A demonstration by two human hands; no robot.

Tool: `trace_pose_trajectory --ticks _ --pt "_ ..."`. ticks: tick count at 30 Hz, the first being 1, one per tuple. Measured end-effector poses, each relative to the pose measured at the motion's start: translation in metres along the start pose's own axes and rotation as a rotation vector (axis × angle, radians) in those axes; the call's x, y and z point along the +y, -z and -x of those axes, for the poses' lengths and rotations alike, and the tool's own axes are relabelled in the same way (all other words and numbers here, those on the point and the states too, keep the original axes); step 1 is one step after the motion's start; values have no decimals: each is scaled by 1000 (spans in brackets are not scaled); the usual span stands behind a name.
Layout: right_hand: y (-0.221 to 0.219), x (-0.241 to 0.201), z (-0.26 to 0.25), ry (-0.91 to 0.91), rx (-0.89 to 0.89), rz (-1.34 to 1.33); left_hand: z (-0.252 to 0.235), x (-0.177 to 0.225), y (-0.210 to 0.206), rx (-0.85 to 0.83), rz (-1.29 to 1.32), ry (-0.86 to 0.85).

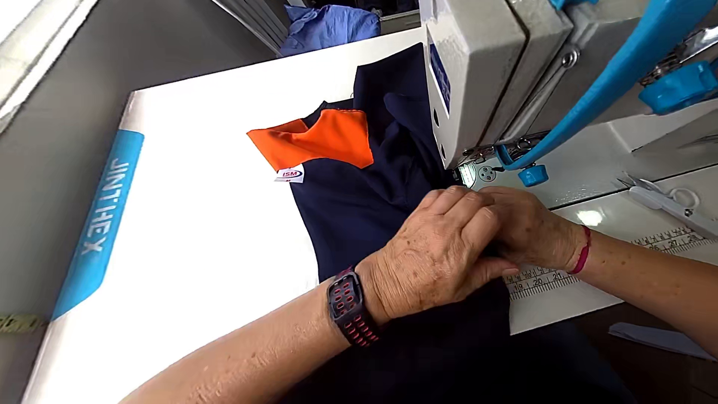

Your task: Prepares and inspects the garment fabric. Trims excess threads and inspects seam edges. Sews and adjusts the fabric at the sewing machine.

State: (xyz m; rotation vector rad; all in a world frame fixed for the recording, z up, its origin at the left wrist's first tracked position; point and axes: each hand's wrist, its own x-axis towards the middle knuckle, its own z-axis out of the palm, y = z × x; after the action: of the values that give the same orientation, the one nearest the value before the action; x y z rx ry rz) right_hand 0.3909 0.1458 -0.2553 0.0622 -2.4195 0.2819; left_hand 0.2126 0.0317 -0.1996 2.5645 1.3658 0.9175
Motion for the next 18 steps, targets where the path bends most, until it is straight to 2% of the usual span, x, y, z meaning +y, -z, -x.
trace_pose_trajectory --ticks 3,6,12,18 --pt "6 0 10 55 -90 48 29 -32 -12 -60 -216 35" --pt "7 0 16 69 -60 42 49 -44 -11 -61 -236 49" --pt "6 -5 11 45 -60 75 27 -19 -12 -92 -288 158" --pt "8 -13 19 93 -39 89 38 -22 -21 -102 -253 139"
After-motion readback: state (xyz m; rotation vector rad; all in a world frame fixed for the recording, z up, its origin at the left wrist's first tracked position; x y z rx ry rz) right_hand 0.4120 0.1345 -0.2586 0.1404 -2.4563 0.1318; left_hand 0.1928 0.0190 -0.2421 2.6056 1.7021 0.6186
